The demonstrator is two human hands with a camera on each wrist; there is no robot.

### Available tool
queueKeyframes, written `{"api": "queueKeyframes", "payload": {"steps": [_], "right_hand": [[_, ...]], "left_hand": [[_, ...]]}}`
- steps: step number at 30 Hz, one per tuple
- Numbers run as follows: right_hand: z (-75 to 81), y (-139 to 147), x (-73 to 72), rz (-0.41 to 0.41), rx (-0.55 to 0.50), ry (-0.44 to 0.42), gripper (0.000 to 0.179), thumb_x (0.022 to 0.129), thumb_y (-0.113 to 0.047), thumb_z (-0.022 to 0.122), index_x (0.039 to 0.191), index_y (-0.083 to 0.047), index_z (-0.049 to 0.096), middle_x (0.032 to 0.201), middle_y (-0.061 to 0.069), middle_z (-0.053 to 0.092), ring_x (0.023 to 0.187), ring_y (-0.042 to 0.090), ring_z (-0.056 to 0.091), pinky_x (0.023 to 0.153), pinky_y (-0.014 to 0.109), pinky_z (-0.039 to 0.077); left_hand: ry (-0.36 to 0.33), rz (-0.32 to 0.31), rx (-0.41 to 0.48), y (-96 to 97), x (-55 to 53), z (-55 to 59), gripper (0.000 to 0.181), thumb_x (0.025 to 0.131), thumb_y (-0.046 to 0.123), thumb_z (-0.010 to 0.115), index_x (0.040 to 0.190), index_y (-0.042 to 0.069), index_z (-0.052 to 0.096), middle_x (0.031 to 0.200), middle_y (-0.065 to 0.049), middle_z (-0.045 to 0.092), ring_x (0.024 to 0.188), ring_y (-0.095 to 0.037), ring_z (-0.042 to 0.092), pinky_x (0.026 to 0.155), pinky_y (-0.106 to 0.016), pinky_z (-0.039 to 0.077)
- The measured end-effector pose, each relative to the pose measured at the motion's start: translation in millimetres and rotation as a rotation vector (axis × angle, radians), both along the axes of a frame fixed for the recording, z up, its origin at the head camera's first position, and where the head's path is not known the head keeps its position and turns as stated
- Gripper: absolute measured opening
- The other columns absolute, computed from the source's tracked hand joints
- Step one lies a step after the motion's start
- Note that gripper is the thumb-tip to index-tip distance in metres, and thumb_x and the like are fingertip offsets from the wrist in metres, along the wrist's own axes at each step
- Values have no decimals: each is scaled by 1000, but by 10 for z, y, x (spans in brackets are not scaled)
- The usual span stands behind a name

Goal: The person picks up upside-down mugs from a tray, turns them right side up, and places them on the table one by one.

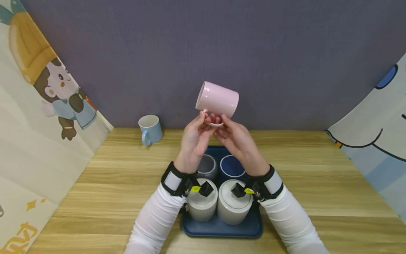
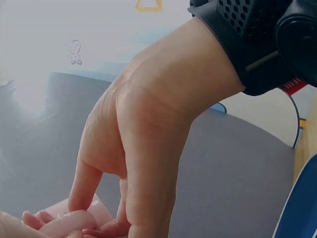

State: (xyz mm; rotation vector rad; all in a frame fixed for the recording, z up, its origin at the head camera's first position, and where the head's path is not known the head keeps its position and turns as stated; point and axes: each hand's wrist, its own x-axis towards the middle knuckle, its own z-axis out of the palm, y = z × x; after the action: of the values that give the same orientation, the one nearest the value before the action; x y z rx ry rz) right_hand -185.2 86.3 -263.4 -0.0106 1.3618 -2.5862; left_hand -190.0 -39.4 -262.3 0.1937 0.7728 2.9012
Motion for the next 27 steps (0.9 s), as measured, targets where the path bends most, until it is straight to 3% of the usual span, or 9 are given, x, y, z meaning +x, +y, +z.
{"api": "queueKeyframes", "payload": {"steps": [9,19,21,27], "right_hand": [[-3,-9,2,-45,-148,-51,12,98,-18,49,102,-8,54,105,3,51,95,13,49,85,22,47],[-18,-20,38,-102,-159,-7,20,99,-15,48,90,-9,65,94,1,61,91,11,55,83,21,47],[-14,-13,44,-100,-156,4,21,99,-15,47,89,-10,65,91,-1,61,89,10,55,83,20,47],[-1,7,44,-87,-189,12,24,100,-16,43,86,-11,62,84,0,60,83,11,56,82,21,46]], "left_hand": [[-22,-66,44,-15,-9,-17,31,102,10,38,79,6,58,79,-6,58,83,-16,59,86,-30,52],[-6,-24,-85,-6,27,-20,23,101,8,39,88,6,59,79,-5,61,78,-15,60,101,-36,39],[-4,-12,-113,1,36,-21,22,101,7,40,89,5,59,80,-5,61,79,-15,60,99,-35,42],[8,29,-232,12,34,-55,23,101,7,41,89,6,60,80,-2,62,75,-13,60,76,-24,49]]}}
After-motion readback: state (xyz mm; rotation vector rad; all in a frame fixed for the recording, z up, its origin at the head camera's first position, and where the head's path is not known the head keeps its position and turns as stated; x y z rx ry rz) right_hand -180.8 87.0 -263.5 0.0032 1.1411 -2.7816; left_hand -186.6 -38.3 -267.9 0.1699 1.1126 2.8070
